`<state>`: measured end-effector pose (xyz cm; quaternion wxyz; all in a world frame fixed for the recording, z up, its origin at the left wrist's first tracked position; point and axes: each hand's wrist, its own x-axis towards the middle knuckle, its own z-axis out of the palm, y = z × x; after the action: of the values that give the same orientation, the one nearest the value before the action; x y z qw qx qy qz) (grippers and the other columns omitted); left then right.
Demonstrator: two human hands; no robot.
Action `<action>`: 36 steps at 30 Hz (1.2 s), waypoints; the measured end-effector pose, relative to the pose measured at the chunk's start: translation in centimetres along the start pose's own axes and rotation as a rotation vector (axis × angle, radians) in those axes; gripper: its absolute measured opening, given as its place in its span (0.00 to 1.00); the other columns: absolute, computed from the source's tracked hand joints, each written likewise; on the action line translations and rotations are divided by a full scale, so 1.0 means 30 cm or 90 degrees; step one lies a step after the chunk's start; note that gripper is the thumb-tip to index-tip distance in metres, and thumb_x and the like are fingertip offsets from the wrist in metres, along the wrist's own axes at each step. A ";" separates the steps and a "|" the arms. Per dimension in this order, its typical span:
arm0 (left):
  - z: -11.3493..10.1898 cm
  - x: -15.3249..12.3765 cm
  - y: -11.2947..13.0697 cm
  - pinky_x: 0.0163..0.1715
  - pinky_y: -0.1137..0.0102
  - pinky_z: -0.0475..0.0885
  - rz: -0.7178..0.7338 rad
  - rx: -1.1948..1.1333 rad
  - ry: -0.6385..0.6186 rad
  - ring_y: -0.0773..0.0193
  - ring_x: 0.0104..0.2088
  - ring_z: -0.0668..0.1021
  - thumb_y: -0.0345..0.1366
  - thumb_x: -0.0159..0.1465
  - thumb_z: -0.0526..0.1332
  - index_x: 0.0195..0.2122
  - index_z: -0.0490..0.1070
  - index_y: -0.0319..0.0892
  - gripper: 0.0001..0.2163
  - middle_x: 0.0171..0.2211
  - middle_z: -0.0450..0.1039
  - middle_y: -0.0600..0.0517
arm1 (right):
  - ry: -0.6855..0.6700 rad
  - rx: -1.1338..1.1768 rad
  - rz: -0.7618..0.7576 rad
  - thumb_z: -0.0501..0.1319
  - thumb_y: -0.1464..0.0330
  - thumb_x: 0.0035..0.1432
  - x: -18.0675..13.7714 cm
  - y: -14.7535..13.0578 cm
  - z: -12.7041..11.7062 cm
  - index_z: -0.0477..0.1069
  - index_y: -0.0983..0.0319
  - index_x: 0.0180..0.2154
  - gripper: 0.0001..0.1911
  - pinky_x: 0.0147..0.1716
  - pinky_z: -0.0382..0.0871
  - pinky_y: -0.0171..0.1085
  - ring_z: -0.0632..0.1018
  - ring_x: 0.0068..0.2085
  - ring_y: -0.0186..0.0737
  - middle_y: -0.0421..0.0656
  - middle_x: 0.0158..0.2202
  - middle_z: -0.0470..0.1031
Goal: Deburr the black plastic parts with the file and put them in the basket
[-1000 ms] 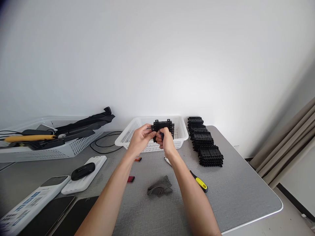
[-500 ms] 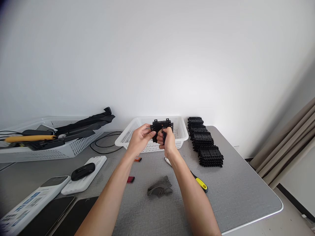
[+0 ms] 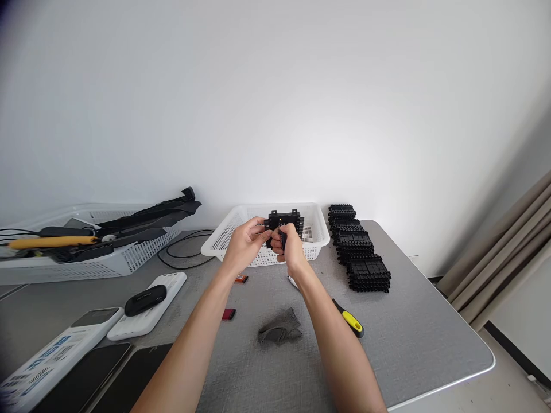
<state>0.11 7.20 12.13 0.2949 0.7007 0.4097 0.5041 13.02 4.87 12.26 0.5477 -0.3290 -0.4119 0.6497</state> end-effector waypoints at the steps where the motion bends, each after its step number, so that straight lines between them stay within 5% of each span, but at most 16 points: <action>1: 0.000 0.000 -0.001 0.37 0.66 0.70 -0.001 -0.003 0.003 0.56 0.37 0.79 0.43 0.60 0.61 0.44 0.72 0.42 0.14 0.37 0.80 0.46 | -0.006 -0.011 -0.001 0.51 0.57 0.52 -0.002 -0.001 0.002 0.53 0.59 0.24 0.14 0.18 0.36 0.30 0.49 0.20 0.28 0.33 0.21 0.50; 5: 0.000 0.006 -0.018 0.38 0.65 0.71 -0.015 -0.046 0.039 0.55 0.37 0.80 0.44 0.60 0.61 0.44 0.71 0.41 0.15 0.34 0.80 0.47 | -0.002 -0.032 -0.035 0.52 0.51 0.55 -0.011 -0.015 0.003 0.53 0.59 0.24 0.19 0.18 0.36 0.30 0.49 0.20 0.28 0.33 0.21 0.49; 12: -0.004 0.017 -0.041 0.49 0.63 0.71 -0.028 -0.185 0.200 0.53 0.53 0.74 0.46 0.59 0.62 0.45 0.69 0.43 0.16 0.51 0.74 0.44 | 0.235 0.005 -0.146 0.62 0.59 0.51 -0.013 -0.047 -0.050 0.54 0.58 0.26 0.17 0.15 0.43 0.30 0.55 0.19 0.28 0.33 0.21 0.55; 17: -0.009 0.019 -0.019 0.52 0.59 0.71 0.016 -0.395 0.133 0.53 0.54 0.75 0.48 0.55 0.67 0.44 0.69 0.46 0.19 0.50 0.74 0.46 | 0.106 0.110 0.032 0.60 0.51 0.55 -0.010 -0.063 -0.080 0.57 0.58 0.28 0.20 0.16 0.61 0.30 0.72 0.25 0.35 0.42 0.27 0.72; 20: -0.005 0.017 -0.008 0.55 0.58 0.70 0.038 -0.434 0.092 0.53 0.55 0.75 0.47 0.55 0.68 0.42 0.70 0.46 0.18 0.48 0.76 0.46 | 0.045 0.179 0.059 0.64 0.59 0.54 -0.009 -0.060 -0.071 0.58 0.59 0.29 0.16 0.19 0.69 0.31 0.75 0.27 0.35 0.42 0.29 0.72; 24: -0.004 0.012 -0.008 0.50 0.62 0.73 -0.024 -0.386 0.095 0.55 0.53 0.76 0.46 0.55 0.68 0.46 0.70 0.46 0.19 0.50 0.75 0.46 | 0.094 0.185 -0.064 0.69 0.72 0.44 -0.004 -0.046 -0.066 0.58 0.58 0.30 0.19 0.22 0.73 0.29 0.74 0.29 0.31 0.36 0.29 0.69; 29: -0.019 0.005 0.006 0.35 0.63 0.78 -0.130 -0.350 0.069 0.57 0.39 0.81 0.55 0.61 0.58 0.51 0.70 0.42 0.25 0.42 0.78 0.44 | 0.221 0.045 -0.282 0.69 0.66 0.43 0.004 -0.041 -0.086 0.54 0.58 0.28 0.22 0.27 0.77 0.31 0.70 0.34 0.32 0.36 0.31 0.62; 36: -0.010 -0.004 0.012 0.40 0.60 0.79 -0.136 -0.251 0.046 0.56 0.40 0.81 0.43 0.54 0.69 0.51 0.70 0.40 0.24 0.39 0.79 0.46 | 0.259 -0.058 -0.358 0.67 0.61 0.47 0.019 -0.035 -0.105 0.54 0.58 0.28 0.20 0.27 0.74 0.30 0.64 0.32 0.31 0.36 0.30 0.55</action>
<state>-0.10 6.90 12.47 0.4629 0.5635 0.3854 0.5653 16.16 6.06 11.81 0.7608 -0.3496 -0.3972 0.3757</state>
